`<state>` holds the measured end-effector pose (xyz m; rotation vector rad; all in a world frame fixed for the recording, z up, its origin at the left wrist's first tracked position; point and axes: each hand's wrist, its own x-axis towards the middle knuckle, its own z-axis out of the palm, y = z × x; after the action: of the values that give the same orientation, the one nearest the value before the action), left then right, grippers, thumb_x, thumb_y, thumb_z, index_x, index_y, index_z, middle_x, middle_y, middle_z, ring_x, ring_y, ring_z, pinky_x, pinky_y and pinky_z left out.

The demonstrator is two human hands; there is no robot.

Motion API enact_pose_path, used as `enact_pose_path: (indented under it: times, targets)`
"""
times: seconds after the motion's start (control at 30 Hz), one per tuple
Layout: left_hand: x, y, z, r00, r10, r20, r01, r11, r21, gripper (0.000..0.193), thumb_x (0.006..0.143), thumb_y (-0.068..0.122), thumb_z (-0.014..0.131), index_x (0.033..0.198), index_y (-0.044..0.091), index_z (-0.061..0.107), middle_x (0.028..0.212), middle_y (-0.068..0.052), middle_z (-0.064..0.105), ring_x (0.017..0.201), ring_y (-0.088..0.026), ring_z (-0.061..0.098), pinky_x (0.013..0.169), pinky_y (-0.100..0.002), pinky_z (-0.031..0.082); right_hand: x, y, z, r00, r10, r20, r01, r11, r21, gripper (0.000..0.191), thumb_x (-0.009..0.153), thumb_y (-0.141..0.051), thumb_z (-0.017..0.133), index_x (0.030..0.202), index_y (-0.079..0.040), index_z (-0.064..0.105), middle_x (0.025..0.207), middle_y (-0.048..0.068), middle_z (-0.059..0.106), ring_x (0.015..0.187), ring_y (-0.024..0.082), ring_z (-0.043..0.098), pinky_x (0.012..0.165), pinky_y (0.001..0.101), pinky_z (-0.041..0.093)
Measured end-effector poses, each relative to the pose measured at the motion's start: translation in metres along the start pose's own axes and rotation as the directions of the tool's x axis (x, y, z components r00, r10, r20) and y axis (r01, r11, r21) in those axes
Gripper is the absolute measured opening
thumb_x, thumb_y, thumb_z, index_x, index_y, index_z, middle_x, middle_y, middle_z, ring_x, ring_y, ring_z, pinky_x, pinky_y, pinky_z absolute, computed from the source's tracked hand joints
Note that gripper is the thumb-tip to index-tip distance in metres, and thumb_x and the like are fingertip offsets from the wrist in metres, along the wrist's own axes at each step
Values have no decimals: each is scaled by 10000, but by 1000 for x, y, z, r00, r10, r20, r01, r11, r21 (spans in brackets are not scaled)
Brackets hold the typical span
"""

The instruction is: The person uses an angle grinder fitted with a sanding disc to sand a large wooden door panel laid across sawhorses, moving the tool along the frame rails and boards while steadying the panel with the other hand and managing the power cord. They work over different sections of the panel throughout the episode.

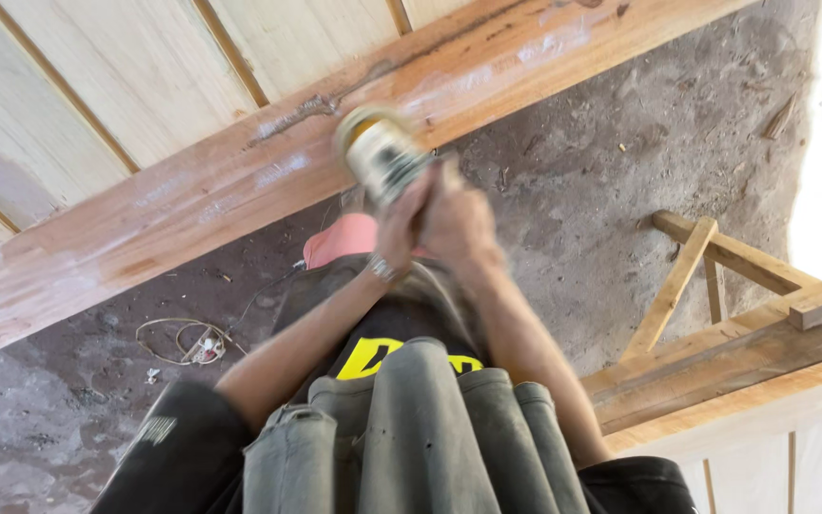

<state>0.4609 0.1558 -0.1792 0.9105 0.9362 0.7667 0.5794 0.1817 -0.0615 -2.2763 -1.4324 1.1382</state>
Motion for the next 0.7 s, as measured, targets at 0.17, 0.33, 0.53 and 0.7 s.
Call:
enact_pose_path:
  times: [0.17, 0.33, 0.53, 0.7]
  targets:
    - [-58, -10, -48, 974, -154, -165, 37, 830, -556, 659, 1082, 437, 412, 1571, -5, 392, 1615, -72, 456, 1508, -186, 408, 1278, -328, 265, -17, -35, 53, 965, -196, 176, 231, 951, -205, 469, 784, -230, 728, 1131, -7, 504, 987, 226, 697, 877, 407, 713, 808, 574, 541]
    - [-3, -11, 34, 993, -118, 25, 102, 710, -697, 644, 1084, 401, 523, 1567, -15, 432, 1559, -83, 498, 1455, -201, 456, 1261, -368, 305, 7, -1, -14, 992, -93, 88, 123, 881, -457, 348, 898, -151, 634, 1171, 8, 488, 1059, 231, 670, 925, 399, 698, 810, 537, 560]
    - [92, -4, 163, 996, -78, 49, 93, 861, -500, 507, 1069, 345, 600, 1410, -28, 629, 1419, -97, 642, 1341, -196, 559, 1199, -345, 392, 44, 70, -124, 988, 143, -61, -156, 915, -371, 368, 966, -202, 624, 1189, 42, 462, 1000, 255, 687, 855, 414, 714, 762, 520, 589]
    - [149, -1, 259, 967, -94, 236, 199, 857, -475, 548, 1036, 386, 603, 1420, -5, 600, 1405, -102, 642, 1331, -198, 583, 1174, -338, 426, 72, 131, -206, 967, 175, -187, -228, 922, -312, 467, 970, -269, 662, 1222, 46, 427, 997, 292, 703, 833, 449, 718, 716, 547, 592]
